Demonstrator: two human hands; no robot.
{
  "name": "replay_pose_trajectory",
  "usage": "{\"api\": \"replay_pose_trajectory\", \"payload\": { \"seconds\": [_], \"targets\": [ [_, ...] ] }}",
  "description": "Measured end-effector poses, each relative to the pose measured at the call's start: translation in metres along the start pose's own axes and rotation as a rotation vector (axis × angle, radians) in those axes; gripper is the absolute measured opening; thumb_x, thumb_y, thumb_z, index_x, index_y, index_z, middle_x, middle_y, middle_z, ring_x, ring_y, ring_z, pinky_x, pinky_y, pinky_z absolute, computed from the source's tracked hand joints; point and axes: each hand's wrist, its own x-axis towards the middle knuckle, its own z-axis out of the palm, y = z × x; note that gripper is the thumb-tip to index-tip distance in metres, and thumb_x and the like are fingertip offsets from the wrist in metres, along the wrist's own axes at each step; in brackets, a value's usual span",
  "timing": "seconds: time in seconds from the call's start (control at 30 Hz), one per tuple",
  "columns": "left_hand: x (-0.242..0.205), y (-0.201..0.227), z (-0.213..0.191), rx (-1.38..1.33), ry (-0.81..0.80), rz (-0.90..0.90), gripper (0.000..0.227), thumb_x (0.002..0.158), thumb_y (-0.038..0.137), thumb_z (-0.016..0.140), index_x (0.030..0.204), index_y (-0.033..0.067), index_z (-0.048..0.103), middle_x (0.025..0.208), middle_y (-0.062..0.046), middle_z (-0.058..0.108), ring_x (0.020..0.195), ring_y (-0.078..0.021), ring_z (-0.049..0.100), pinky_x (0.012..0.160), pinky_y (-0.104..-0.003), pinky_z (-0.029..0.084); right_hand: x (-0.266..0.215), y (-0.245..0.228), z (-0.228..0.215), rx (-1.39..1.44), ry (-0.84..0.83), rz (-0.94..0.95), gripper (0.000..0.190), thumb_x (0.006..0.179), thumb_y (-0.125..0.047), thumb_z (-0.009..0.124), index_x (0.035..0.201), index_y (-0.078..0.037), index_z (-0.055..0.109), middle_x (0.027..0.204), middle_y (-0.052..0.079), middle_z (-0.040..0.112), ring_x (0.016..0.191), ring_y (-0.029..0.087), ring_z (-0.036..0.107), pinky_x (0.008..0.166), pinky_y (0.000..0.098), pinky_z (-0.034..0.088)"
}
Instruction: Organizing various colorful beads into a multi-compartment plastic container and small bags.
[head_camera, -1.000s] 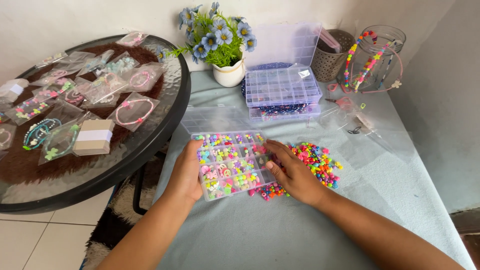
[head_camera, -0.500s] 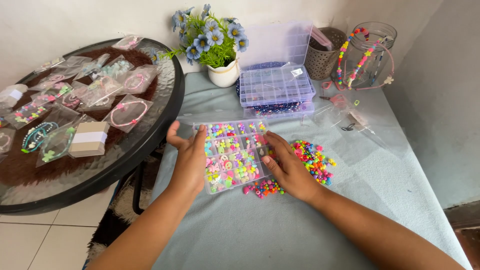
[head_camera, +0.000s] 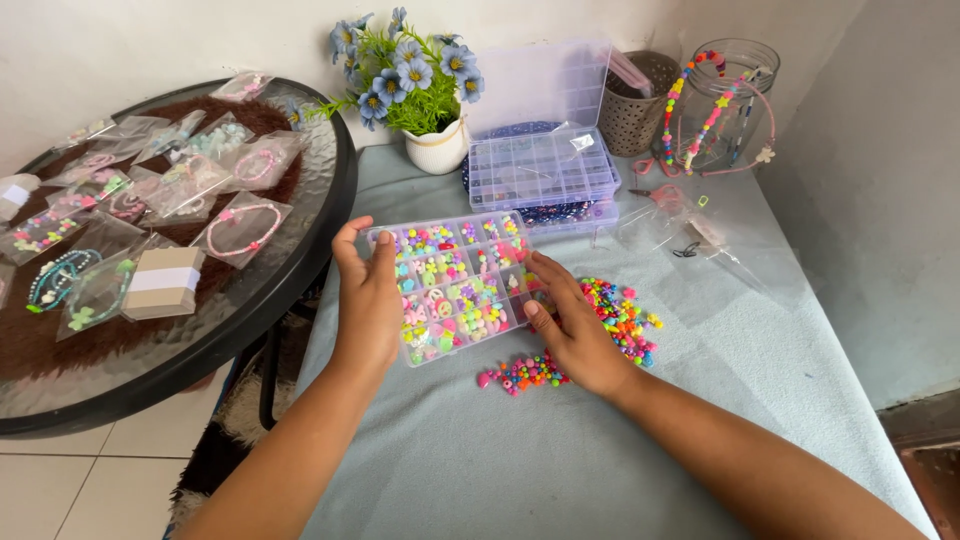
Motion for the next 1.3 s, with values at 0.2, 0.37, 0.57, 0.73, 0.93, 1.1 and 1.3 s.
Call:
{"api": "replay_pose_trajectory", "payload": {
  "seconds": [0.2, 0.37, 0.57, 0.73, 0.93, 1.1, 1.3],
  "targets": [
    [-0.005, 0.0, 0.002, -0.028, -0.026, 0.031, 0.04, 0.11, 0.031, 0.043, 0.145, 0.0147, 0.036, 0.124, -0.031, 0.061, 0.133, -0.0395, 0.053, 0.115, -0.058, 0.034, 0.0, -0.001, -0.002, 0.253, 0.044, 0.163, 0.058, 0.108, -0.032, 0.042, 0.157, -0.003, 0.032, 0.155, 0.035, 0.038, 0.147, 0.055, 0.03, 0.116, 0.0673, 0.03],
    [-0.007, 0.002, 0.0, -0.056, -0.042, 0.057, 0.041, 0.11, 0.03, 0.043, 0.147, 0.015, 0.036, 0.124, -0.032, 0.061, 0.134, -0.0385, 0.052, 0.116, -0.058, 0.033, 0.005, -0.018, -0.015, 0.309, 0.081, 0.263, 0.06, 0.109, -0.036, 0.037, 0.157, -0.001, 0.033, 0.154, 0.036, 0.039, 0.147, 0.055, 0.03, 0.116, 0.0673, 0.03],
    [-0.006, 0.005, 0.002, -0.096, -0.061, 0.089, 0.042, 0.11, 0.029, 0.043, 0.149, 0.0155, 0.035, 0.125, -0.032, 0.06, 0.135, -0.0372, 0.051, 0.117, -0.058, 0.031, 0.014, -0.033, -0.019, 0.41, 0.148, 0.3, 0.06, 0.109, -0.039, 0.036, 0.155, -0.001, 0.041, 0.15, 0.038, 0.045, 0.144, 0.055, 0.037, 0.115, 0.063, 0.035],
    [-0.008, 0.007, 0.002, -0.124, -0.081, 0.114, 0.043, 0.11, 0.028, 0.043, 0.15, 0.0159, 0.035, 0.125, -0.033, 0.06, 0.135, -0.0363, 0.05, 0.118, -0.058, 0.03, 0.015, -0.016, -0.025, 0.514, 0.214, 0.326, 0.06, 0.108, -0.041, 0.037, 0.151, -0.001, 0.048, 0.148, 0.036, 0.05, 0.143, 0.05, 0.044, 0.114, 0.0575, 0.04],
    [-0.006, 0.011, -0.004, -0.157, -0.108, 0.144, 0.044, 0.11, 0.027, 0.043, 0.152, 0.0164, 0.035, 0.126, -0.033, 0.059, 0.136, -0.035, 0.048, 0.119, -0.058, 0.029, 0.018, 0.003, -0.031, 0.622, 0.192, 0.264, 0.057, 0.107, -0.037, 0.041, 0.15, -0.001, 0.05, 0.136, 0.034, 0.061, 0.13, 0.048, 0.059, 0.103, 0.0573, 0.052],
    [0.013, 0.019, 0.011, -0.352, -0.231, 0.17, 0.048, 0.111, 0.026, 0.048, 0.157, 0.0228, 0.035, 0.161, -0.034, 0.028, 0.155, -0.0405, 0.023, 0.124, -0.056, 0.016, 0.027, 0.014, -0.048, 0.604, 0.188, 0.162, 0.063, 0.106, -0.036, 0.04, 0.158, -0.001, 0.034, 0.136, 0.04, 0.055, 0.129, 0.056, 0.055, 0.101, 0.0641, 0.049],
    [0.11, -0.017, 0.058, -0.304, -0.458, 0.14, 0.063, 0.1, 0.041, 0.054, 0.158, 0.0351, 0.029, 0.176, -0.004, 0.007, 0.161, -0.0348, 0.005, 0.121, -0.062, 0.01, 0.051, 0.039, -0.084, 0.656, 0.258, 0.043, 0.053, 0.106, -0.016, 0.041, 0.159, -0.009, 0.041, 0.141, 0.006, 0.059, 0.109, 0.013, 0.061, 0.074, 0.0255, 0.049]
  ]
}}
